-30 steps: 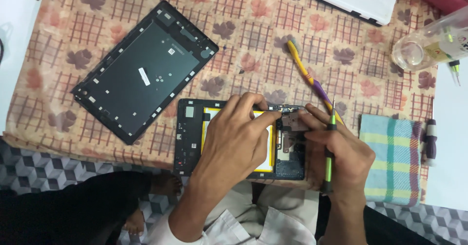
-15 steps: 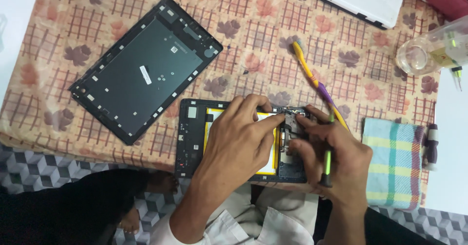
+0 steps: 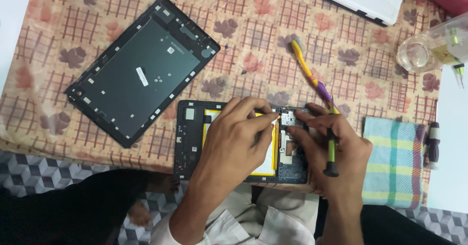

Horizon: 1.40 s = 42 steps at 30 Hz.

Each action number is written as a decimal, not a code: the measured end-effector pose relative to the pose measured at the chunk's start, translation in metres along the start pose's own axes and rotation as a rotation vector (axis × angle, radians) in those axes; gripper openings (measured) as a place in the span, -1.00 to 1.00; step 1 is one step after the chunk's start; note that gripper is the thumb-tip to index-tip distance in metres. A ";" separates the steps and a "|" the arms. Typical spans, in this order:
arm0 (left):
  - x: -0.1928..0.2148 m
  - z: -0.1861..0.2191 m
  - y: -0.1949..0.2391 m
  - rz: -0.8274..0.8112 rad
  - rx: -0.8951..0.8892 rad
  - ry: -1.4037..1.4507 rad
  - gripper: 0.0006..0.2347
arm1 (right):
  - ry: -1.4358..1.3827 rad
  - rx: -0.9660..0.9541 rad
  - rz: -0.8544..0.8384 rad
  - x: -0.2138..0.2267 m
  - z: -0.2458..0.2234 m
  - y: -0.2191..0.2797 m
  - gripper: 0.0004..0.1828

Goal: The person uses a screwdriver to loosen screws and remove a metal bracket from the internal frame of a disassembled tablet. The person then uses the screwdriver to adjust components near the battery and motherboard area.

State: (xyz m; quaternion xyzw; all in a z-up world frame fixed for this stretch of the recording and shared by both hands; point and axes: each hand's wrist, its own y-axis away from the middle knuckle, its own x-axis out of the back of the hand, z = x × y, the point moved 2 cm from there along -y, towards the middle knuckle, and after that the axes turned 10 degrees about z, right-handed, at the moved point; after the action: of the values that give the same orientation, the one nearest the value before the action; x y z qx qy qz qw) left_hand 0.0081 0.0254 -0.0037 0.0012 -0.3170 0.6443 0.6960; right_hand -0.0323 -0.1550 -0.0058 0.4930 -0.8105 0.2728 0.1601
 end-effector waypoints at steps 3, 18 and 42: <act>0.001 0.000 0.001 0.002 0.010 0.010 -0.84 | 0.127 0.065 0.031 -0.001 -0.009 0.004 -0.77; 0.002 0.009 0.000 -0.038 -0.107 -0.117 -0.67 | 0.277 0.284 -0.027 0.004 -0.034 0.009 -0.80; -0.013 0.008 -0.009 -0.117 -0.102 -0.207 -0.66 | 0.406 0.489 -0.224 0.025 -0.021 0.022 -0.64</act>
State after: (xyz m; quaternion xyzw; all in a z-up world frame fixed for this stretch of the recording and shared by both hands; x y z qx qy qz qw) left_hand 0.0130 0.0091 0.0010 0.0508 -0.4189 0.5822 0.6950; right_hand -0.0635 -0.1525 0.0184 0.5384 -0.6135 0.5325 0.2242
